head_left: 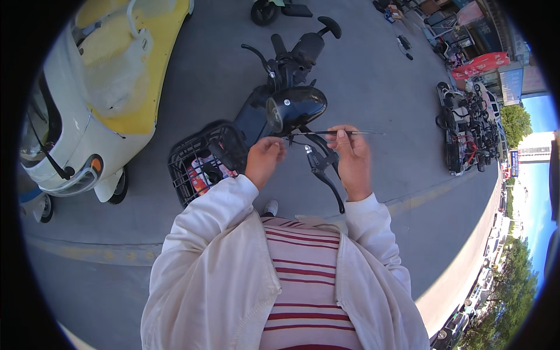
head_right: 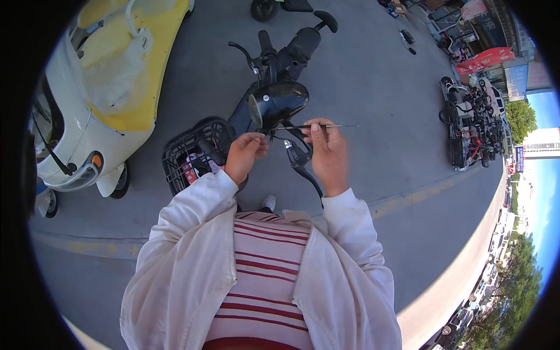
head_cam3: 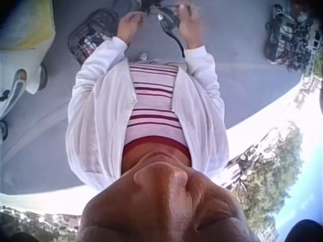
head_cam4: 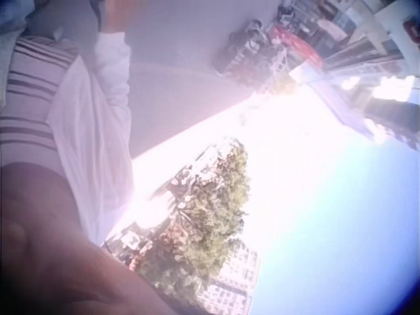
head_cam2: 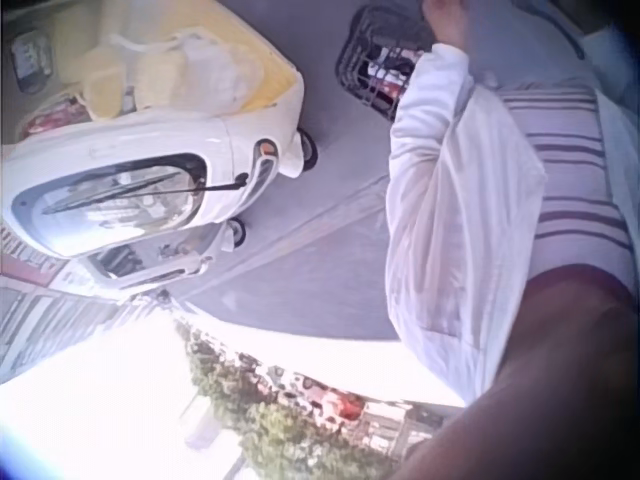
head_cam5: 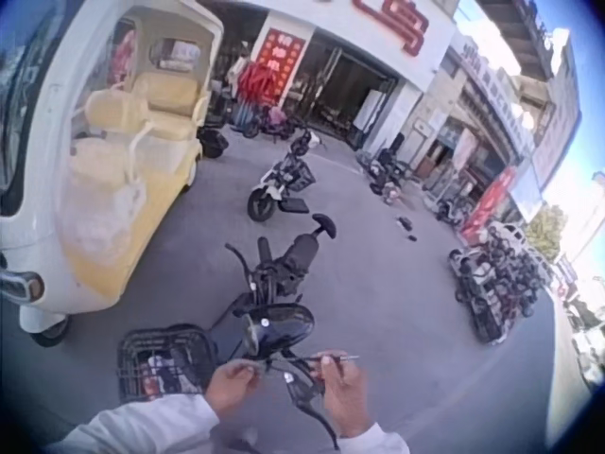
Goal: The person works on an electric scooter's handlebar area, manipulating wires and components with their hands. They retrieve a screwdriver and scissors from a nearby basket, then use the screwdriver to adjust parts on the scooter's handlebar. The person continues to handle wires and tools throughout the clip.
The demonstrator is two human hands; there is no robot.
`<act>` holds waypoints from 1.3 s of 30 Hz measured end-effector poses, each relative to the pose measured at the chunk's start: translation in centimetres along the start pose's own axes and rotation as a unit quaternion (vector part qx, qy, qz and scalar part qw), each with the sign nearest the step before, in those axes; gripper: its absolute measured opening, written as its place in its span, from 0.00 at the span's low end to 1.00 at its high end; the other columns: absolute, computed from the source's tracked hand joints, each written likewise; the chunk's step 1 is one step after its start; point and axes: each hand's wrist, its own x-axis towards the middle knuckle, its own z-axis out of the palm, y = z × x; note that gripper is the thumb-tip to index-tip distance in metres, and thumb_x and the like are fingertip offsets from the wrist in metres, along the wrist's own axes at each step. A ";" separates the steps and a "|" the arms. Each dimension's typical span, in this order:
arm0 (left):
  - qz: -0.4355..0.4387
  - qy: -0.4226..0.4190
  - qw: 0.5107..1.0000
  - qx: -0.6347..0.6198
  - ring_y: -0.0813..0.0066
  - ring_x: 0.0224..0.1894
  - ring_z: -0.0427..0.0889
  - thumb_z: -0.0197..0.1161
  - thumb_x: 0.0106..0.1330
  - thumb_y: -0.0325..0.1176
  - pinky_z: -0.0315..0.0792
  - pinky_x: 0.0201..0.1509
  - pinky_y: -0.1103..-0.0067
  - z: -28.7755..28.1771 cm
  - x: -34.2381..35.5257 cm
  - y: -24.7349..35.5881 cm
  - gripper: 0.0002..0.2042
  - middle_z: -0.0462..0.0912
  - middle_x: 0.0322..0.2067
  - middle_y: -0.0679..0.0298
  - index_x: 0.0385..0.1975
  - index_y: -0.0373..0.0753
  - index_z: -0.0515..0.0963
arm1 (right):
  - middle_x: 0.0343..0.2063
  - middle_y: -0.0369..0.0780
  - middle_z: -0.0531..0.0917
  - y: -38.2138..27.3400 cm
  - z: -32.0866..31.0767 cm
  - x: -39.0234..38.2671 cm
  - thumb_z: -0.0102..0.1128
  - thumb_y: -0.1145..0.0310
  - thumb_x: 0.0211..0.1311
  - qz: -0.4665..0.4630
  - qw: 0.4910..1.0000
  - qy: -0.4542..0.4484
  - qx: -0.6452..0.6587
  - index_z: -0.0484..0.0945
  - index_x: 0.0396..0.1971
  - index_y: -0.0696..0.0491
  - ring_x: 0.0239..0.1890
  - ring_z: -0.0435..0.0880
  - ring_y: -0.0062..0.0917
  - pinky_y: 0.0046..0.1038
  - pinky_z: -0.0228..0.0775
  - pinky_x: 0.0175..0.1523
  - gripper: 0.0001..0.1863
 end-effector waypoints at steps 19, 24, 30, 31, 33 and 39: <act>0.413 -0.071 0.831 0.366 0.52 0.49 0.78 0.54 0.56 0.19 0.68 0.57 0.69 -0.6 -6.0 5.0 0.16 0.82 0.43 0.53 0.45 0.33 0.79 | 0.51 0.44 0.81 2.8 0.1 -7.7 0.71 0.67 0.54 -0.210 0.924 -0.306 -0.097 0.79 0.49 0.55 0.53 0.81 0.35 0.32 0.75 0.56 0.22; 0.347 -0.249 0.835 0.347 0.53 0.41 0.82 0.59 0.62 0.27 0.74 0.48 0.67 -0.6 -9.0 7.0 0.18 0.82 0.42 0.51 0.52 0.36 0.75 | 0.49 0.45 0.81 4.0 0.5 -8.3 0.67 0.70 0.59 -0.174 0.939 -0.294 -0.033 0.78 0.50 0.56 0.52 0.81 0.36 0.31 0.74 0.56 0.18; 0.315 -0.222 0.839 0.383 0.56 0.33 0.81 0.66 0.60 0.33 0.72 0.39 0.68 -1.7 -9.1 4.3 0.17 0.82 0.32 0.57 0.48 0.39 0.78 | 0.40 0.44 0.82 5.2 0.8 -10.0 0.58 0.73 0.66 -0.040 0.958 -0.265 0.103 0.78 0.49 0.59 0.43 0.82 0.28 0.25 0.74 0.50 0.13; 0.337 -0.223 0.829 0.387 0.56 0.33 0.81 0.66 0.60 0.32 0.72 0.39 0.68 -1.6 -9.1 4.2 0.15 0.82 0.31 0.57 0.47 0.39 0.79 | 0.38 0.43 0.82 5.3 0.8 -10.5 0.57 0.73 0.68 0.008 0.957 -0.246 0.151 0.79 0.48 0.60 0.41 0.82 0.26 0.24 0.74 0.48 0.12; 0.292 -0.207 0.830 0.428 0.56 0.33 0.81 0.65 0.60 0.30 0.73 0.37 0.69 -2.0 -9.4 4.3 0.12 0.82 0.31 0.57 0.43 0.39 0.79 | 0.35 0.41 0.83 5.9 0.1 -11.1 0.55 0.72 0.69 0.056 0.958 -0.160 0.230 0.79 0.45 0.61 0.37 0.81 0.22 0.23 0.73 0.45 0.10; 0.307 -0.234 0.795 0.468 0.57 0.30 0.81 0.64 0.61 0.31 0.73 0.34 0.70 -0.2 -9.8 6.0 0.09 0.80 0.26 0.57 0.40 0.37 0.79 | 0.29 0.38 0.83 5.8 -0.2 -11.1 0.53 0.72 0.70 0.145 0.957 -0.116 0.223 0.80 0.40 0.61 0.31 0.79 0.17 0.20 0.73 0.39 0.09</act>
